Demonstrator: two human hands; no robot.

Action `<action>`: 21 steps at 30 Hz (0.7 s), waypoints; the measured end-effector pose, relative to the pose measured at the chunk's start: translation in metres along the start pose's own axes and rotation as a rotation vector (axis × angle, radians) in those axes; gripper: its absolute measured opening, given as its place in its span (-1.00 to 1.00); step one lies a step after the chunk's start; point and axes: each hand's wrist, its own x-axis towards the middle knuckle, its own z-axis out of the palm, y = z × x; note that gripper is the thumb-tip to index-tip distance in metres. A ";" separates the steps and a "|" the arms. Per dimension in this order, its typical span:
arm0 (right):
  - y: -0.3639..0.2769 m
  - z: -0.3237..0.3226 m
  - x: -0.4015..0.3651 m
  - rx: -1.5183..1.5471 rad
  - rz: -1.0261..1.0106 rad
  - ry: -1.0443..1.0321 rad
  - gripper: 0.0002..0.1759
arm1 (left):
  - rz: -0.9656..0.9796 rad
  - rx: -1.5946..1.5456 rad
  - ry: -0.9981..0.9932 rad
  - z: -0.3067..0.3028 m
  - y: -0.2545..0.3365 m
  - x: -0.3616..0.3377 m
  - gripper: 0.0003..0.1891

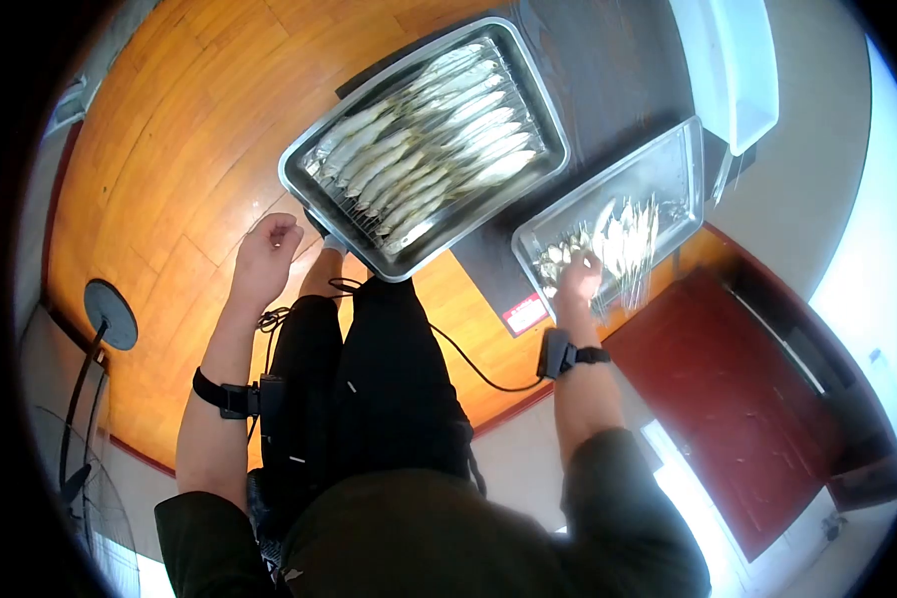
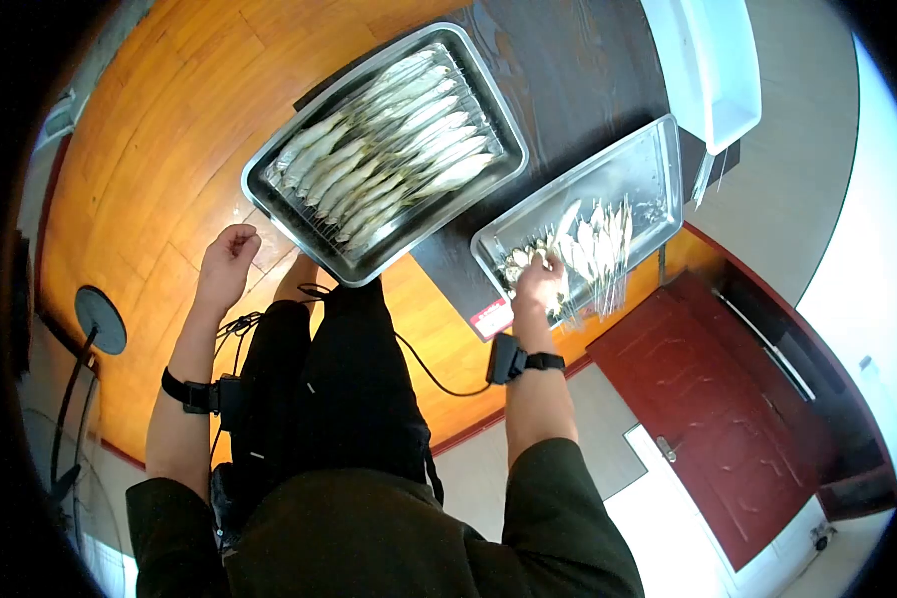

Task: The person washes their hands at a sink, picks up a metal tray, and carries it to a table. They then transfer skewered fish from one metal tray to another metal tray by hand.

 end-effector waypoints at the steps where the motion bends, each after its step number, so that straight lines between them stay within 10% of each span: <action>1: -0.003 -0.012 -0.002 0.029 -0.058 -0.049 -0.64 | -0.008 -0.020 0.000 -0.001 -0.002 0.000 -0.71; 8: -0.053 -0.053 -0.019 -0.071 -0.554 -0.515 -0.85 | -0.015 -0.032 -0.015 -0.003 -0.002 -0.002 -0.70; 10: -0.076 -0.034 -0.015 -0.304 -1.068 -0.700 -0.84 | -0.017 -0.055 -0.012 0.002 -0.005 -0.001 -0.69; 13: -0.113 0.000 -0.019 -0.559 -1.321 -0.894 -0.82 | -0.031 -0.068 -0.010 0.004 -0.011 0.000 -0.69; 21: -0.141 0.077 -0.030 -0.928 -1.603 -1.141 -0.80 | -0.063 0.036 0.017 -0.009 -0.006 -0.009 -0.68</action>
